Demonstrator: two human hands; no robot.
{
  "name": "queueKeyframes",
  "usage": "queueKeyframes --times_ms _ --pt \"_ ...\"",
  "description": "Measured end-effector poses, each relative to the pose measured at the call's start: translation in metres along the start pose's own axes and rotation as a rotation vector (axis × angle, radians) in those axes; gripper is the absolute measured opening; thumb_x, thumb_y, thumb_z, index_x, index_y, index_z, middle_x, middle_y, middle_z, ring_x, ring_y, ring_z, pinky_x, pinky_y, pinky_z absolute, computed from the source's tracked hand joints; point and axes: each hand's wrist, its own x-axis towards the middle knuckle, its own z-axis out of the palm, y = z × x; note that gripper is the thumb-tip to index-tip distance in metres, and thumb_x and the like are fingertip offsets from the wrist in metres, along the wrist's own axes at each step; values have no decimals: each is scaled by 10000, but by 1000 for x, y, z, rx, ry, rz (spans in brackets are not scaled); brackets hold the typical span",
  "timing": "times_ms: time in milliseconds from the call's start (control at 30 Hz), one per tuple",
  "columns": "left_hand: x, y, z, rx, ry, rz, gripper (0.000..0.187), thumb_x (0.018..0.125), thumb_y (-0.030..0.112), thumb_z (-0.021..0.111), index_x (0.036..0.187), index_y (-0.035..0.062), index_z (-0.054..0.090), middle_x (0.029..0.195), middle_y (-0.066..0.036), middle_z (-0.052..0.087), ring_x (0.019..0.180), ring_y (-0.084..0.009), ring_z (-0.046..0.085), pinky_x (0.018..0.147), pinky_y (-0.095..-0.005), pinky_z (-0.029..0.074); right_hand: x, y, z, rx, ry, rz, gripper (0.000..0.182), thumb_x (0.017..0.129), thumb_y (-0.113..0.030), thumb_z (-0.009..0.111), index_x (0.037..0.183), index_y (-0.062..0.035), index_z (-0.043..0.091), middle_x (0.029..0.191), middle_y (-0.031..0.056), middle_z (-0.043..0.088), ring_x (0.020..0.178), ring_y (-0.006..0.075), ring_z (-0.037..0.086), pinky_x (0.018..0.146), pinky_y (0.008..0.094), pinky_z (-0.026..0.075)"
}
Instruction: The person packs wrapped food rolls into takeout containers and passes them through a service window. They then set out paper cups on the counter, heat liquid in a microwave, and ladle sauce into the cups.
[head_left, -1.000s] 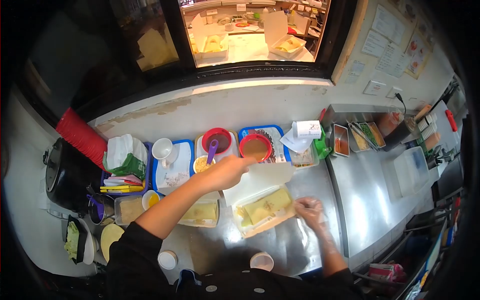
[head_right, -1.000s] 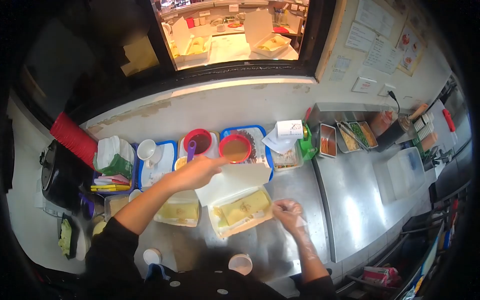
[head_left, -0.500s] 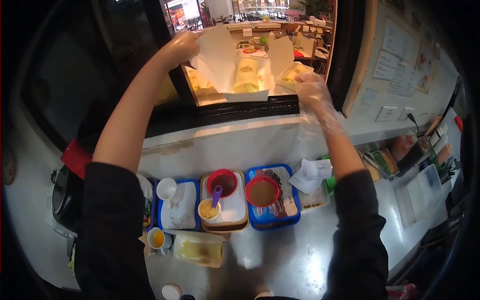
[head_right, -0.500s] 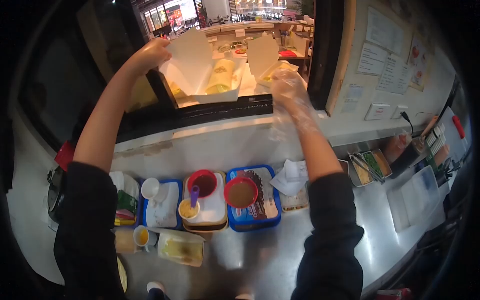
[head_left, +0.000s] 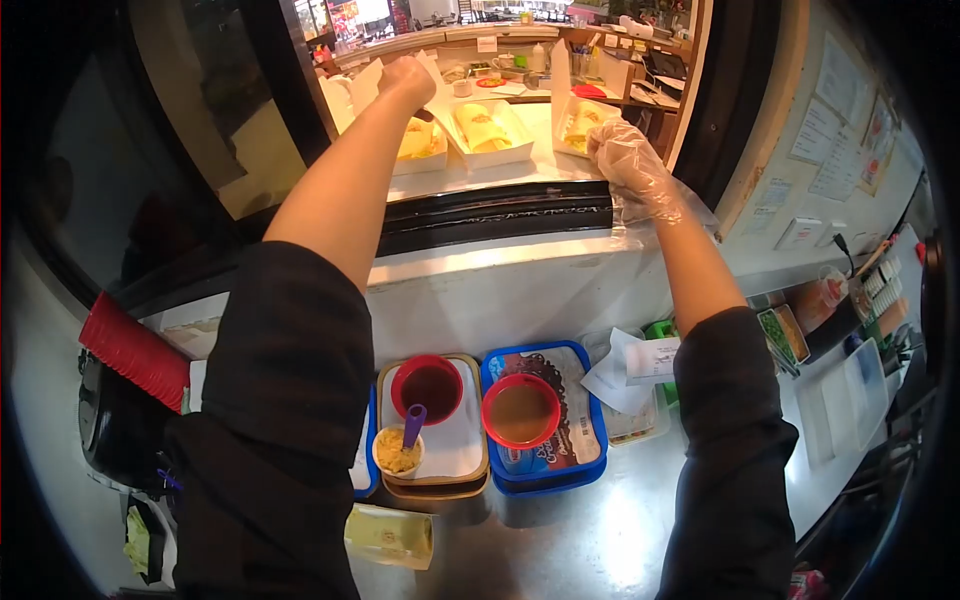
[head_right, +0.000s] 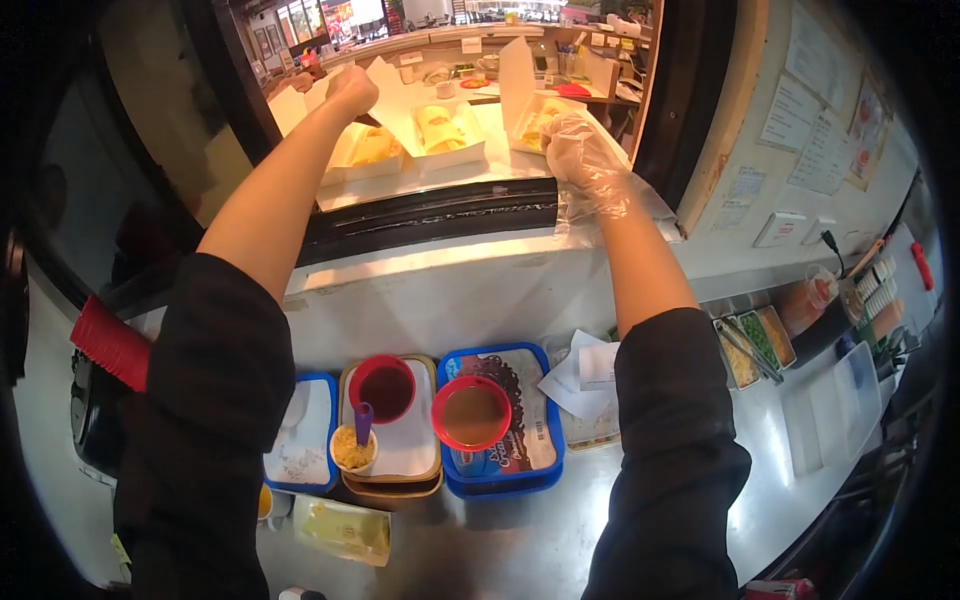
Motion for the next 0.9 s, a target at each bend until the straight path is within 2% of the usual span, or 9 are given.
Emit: queueKeyframes --times_ms 267,400,433,500,567,600,667,833,900 --pt "-20 5 -22 322 230 402 229 758 77 518 897 -87 599 898 -263 613 794 -341 639 669 -377 526 -3 -33 -1 267 70 -79 139 760 -96 473 688 -45 580 767 170 561 796 297 558 719 363 433" --pt "-98 6 -70 401 515 904 289 809 202 571 1030 17 579 893 -169 624 766 -295 631 711 -339 502 -2 0 10 236 173 -134 261 813 -84 420 1039 -58 548 1002 101 566 868 224 557 775 297 447" --pt "-133 6 -95 290 327 942 273 809 194 579 1023 24 583 884 -155 626 747 -280 629 698 -334 501 -11 -7 2 415 201 -92 354 831 -88 412 1171 -58 504 1106 66 560 895 186 558 792 268 450" --pt "-217 -7 -143 166 -95 844 252 802 171 599 1011 31 587 879 -139 630 718 -270 625 680 -331 499 -43 -60 -67 967 12 157 271 832 -69 508 1099 -63 555 859 27 599 794 174 569 736 257 468" --pt "-291 -37 -171 261 -494 677 267 778 159 631 1009 30 591 885 -132 633 717 -275 621 676 -342 496 -68 -96 -100 301 324 -302 209 836 -187 535 1031 -127 584 806 81 569 761 212 563 692 327 466" --pt "-320 -57 -177 365 -670 632 288 761 161 651 1011 29 595 886 -129 634 727 -276 619 679 -351 496 -91 -138 -132 -36 221 -185 197 820 -190 556 1002 -123 588 844 90 575 811 235 571 713 341 465" --pt "-376 -100 -181 627 -752 472 311 740 150 667 1014 18 599 892 -146 630 775 -295 607 726 -377 485 -136 -160 -144 76 269 -322 194 770 -78 605 963 -97 594 870 97 590 811 270 575 717 346 476" --pt "-408 -226 -149 525 -676 449 378 753 136 627 1110 37 552 961 -170 613 871 -326 591 801 -393 455 -234 -229 -180 323 -35 -153 232 731 -14 650 953 -70 612 842 89 591 783 252 578 682 333 473" --pt "-409 -256 -132 468 -972 284 366 783 91 556 1148 99 533 990 -162 609 880 -323 592 789 -393 456 -263 -242 -178 409 -83 -113 239 731 -13 653 959 -72 613 850 86 588 780 248 578 678 330 470"
